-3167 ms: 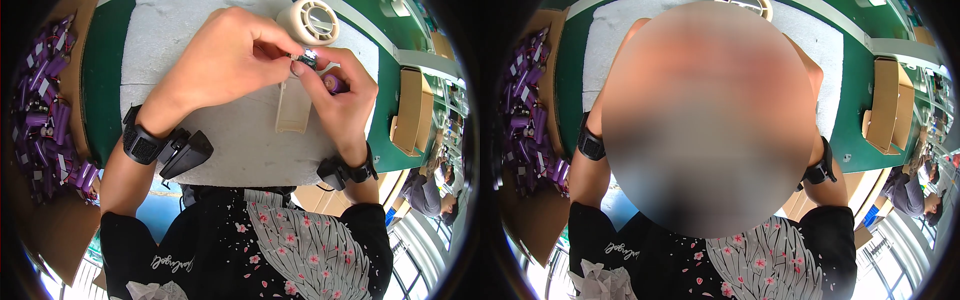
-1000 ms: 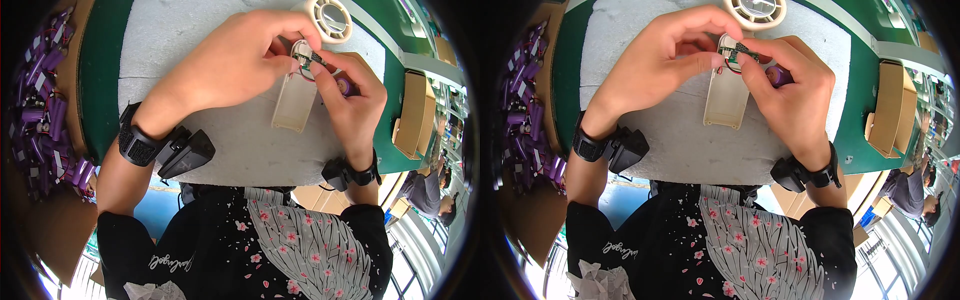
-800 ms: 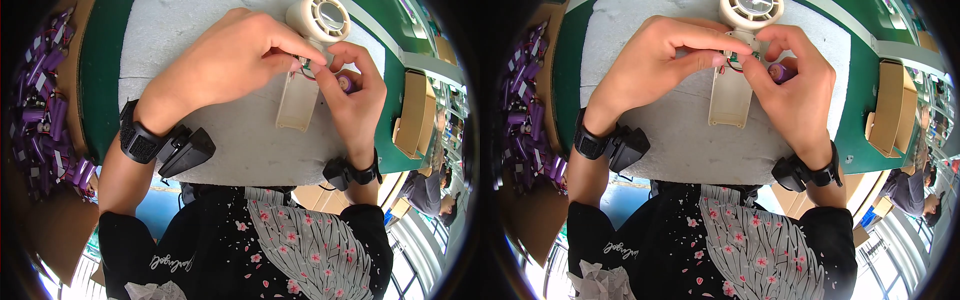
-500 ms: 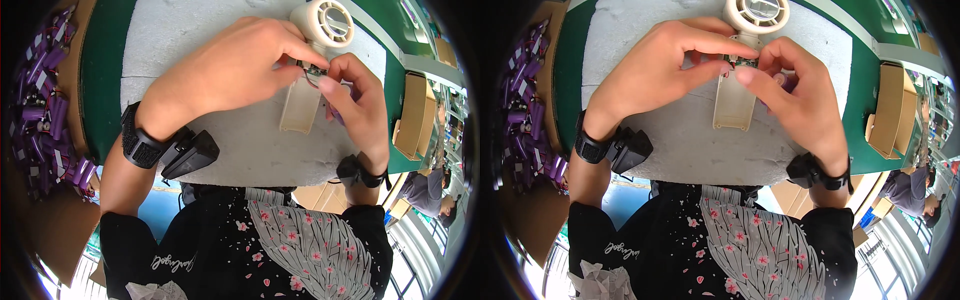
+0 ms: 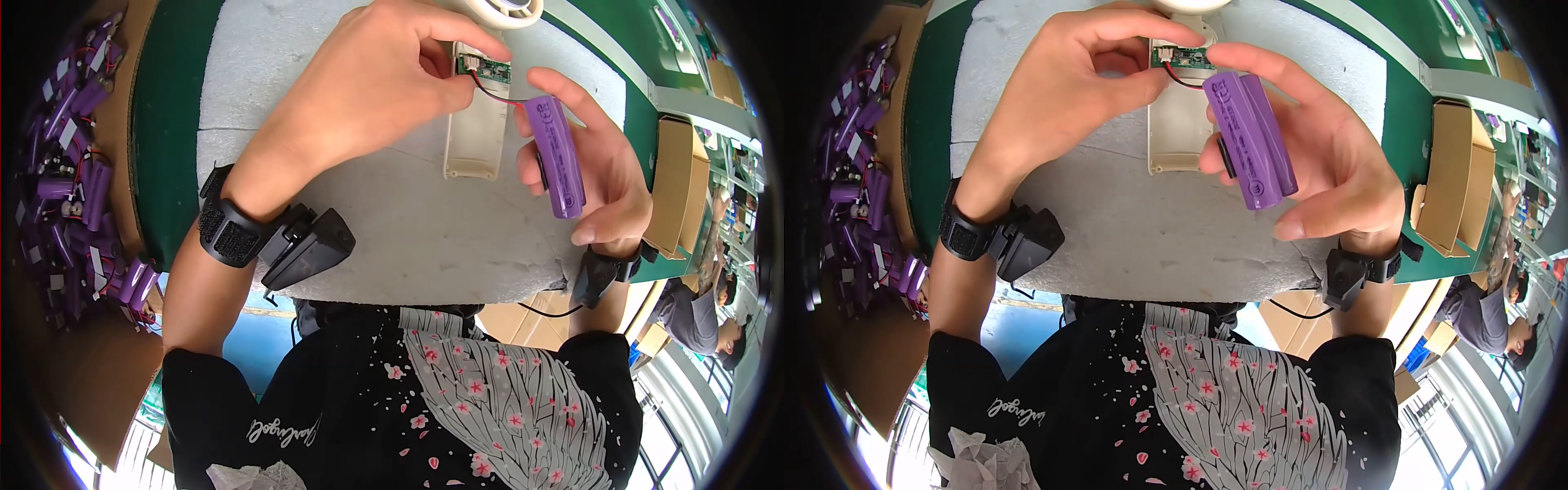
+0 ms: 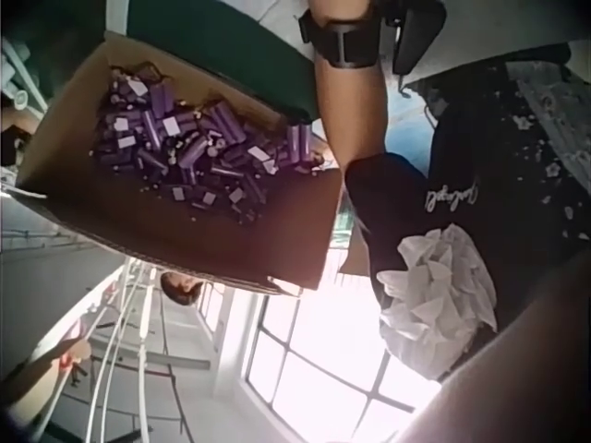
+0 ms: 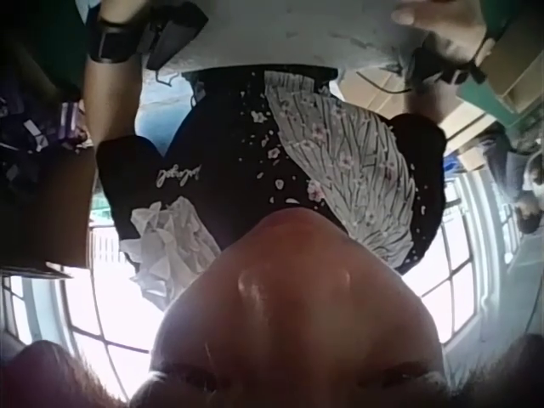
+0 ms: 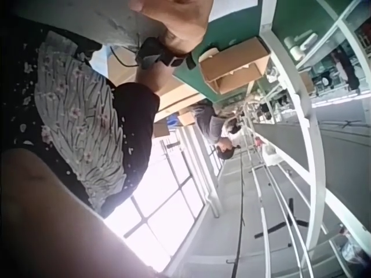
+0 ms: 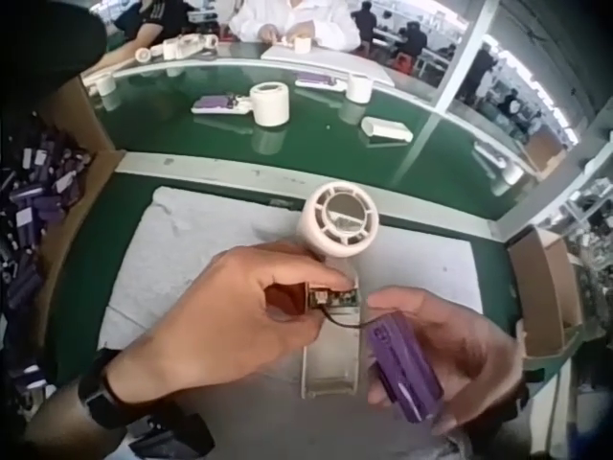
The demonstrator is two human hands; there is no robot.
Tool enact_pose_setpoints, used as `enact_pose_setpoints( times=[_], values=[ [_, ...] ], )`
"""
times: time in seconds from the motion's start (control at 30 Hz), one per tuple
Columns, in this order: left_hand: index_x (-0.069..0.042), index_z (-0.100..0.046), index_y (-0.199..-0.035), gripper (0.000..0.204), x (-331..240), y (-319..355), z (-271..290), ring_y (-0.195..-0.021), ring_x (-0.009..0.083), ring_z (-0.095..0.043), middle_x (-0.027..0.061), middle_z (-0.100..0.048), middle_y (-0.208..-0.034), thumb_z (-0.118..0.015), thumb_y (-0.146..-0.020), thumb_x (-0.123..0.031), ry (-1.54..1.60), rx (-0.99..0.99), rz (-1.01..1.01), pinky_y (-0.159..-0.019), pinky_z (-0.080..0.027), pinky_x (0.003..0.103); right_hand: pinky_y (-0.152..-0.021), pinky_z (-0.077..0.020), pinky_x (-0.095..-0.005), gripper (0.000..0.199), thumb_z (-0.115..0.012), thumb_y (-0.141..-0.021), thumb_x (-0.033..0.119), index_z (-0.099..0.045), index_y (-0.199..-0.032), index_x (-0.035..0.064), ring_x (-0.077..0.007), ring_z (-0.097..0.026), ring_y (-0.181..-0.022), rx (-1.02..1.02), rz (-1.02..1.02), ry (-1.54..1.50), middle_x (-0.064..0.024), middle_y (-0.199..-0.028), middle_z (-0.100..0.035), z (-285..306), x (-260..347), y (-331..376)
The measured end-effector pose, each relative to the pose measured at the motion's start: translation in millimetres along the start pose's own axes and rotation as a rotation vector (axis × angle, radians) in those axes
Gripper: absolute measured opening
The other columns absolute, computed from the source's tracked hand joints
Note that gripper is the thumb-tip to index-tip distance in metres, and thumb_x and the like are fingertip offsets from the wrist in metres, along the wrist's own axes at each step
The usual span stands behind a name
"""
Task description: Assembling small handheld fans by installing the circuit board, wiring, and batteries into the plastic housing.
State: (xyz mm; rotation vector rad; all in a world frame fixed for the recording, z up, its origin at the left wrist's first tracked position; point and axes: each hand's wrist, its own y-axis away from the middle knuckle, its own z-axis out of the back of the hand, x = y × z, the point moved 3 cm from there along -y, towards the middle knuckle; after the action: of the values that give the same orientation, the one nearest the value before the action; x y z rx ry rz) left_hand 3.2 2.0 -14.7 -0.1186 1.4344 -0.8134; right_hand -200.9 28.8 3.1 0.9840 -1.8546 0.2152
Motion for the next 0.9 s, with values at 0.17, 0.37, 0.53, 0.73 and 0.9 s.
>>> enact_pose_setpoints(
  times=[0.17, 0.37, 0.53, 0.73, 0.9],
  values=[
    [0.002, -0.067, -0.106, 0.028, -6, -1, -2, -0.08, 0.0153, -0.063, 0.0121, -0.065, -0.096, -0.065, -0.078, 0.004, 0.07, -0.038, 0.513, -0.07, -0.05, 0.025, -0.082, -0.0534, -0.0335, 0.102, -0.071, -0.05, -0.001, -0.031, -0.143, -0.0052, -0.027, -0.063, -0.101, -0.113, -0.104, 0.044, -0.0129, -0.116, -0.054, 10, 6, 0],
    [0.002, -0.068, -0.103, 0.028, -16, -6, 3, -0.077, 0.0209, -0.067, 0.0161, -0.067, -0.094, -0.068, -0.076, 0.002, -0.118, 0.01, 0.407, -0.068, -0.052, 0.028, -0.072, -0.0568, -0.0357, 0.098, -0.073, -0.051, 0.005, -0.035, -0.14, -0.0076, -0.0286, -0.064, -0.099, -0.182, -0.119, -0.022, -0.0137, -0.115, -0.055, 8, 7, -2],
    [0.002, -0.069, -0.1, 0.026, -17, -6, 2, -0.074, 0.0267, -0.068, 0.0189, -0.068, -0.092, -0.071, -0.073, -0.002, -0.21, 0.009, 0.353, -0.066, -0.054, 0.03, -0.074, -0.0559, -0.0363, 0.096, -0.075, -0.052, 0.011, -0.037, -0.138, -0.0089, -0.0286, -0.063, -0.103, -0.142, -0.089, 0.034, -0.0152, -0.113, -0.058, 13, 6, -2],
    [0.002, -0.07, -0.096, 0.025, -19, -7, -1, -0.068, 0.0295, -0.068, 0.0189, -0.068, -0.086, -0.07, -0.072, -0.003, -0.239, -0.025, 0.321, -0.062, -0.055, 0.031, -0.088, -0.0488, -0.0354, 0.095, -0.078, -0.051, 0.017, -0.042, -0.135, -0.0075, -0.0254, -0.057, -0.111, -0.153, 0.021, 0.231, -0.0143, -0.114, -0.058, 12, 13, 2],
    [0.003, -0.07, -0.095, 0.022, -18, -5, 0, -0.067, 0.0293, -0.068, 0.019, -0.068, -0.085, -0.069, -0.073, -0.003, -0.25, -0.034, 0.307, -0.061, -0.054, 0.031, -0.093, -0.0424, -0.0324, 0.09, -0.079, -0.049, 0.012, -0.048, -0.131, -0.0025, -0.0217, -0.055, -0.111, -0.224, 0.007, 0.409, -0.0105, -0.115, -0.059, -5, 12, 3]
  ],
)
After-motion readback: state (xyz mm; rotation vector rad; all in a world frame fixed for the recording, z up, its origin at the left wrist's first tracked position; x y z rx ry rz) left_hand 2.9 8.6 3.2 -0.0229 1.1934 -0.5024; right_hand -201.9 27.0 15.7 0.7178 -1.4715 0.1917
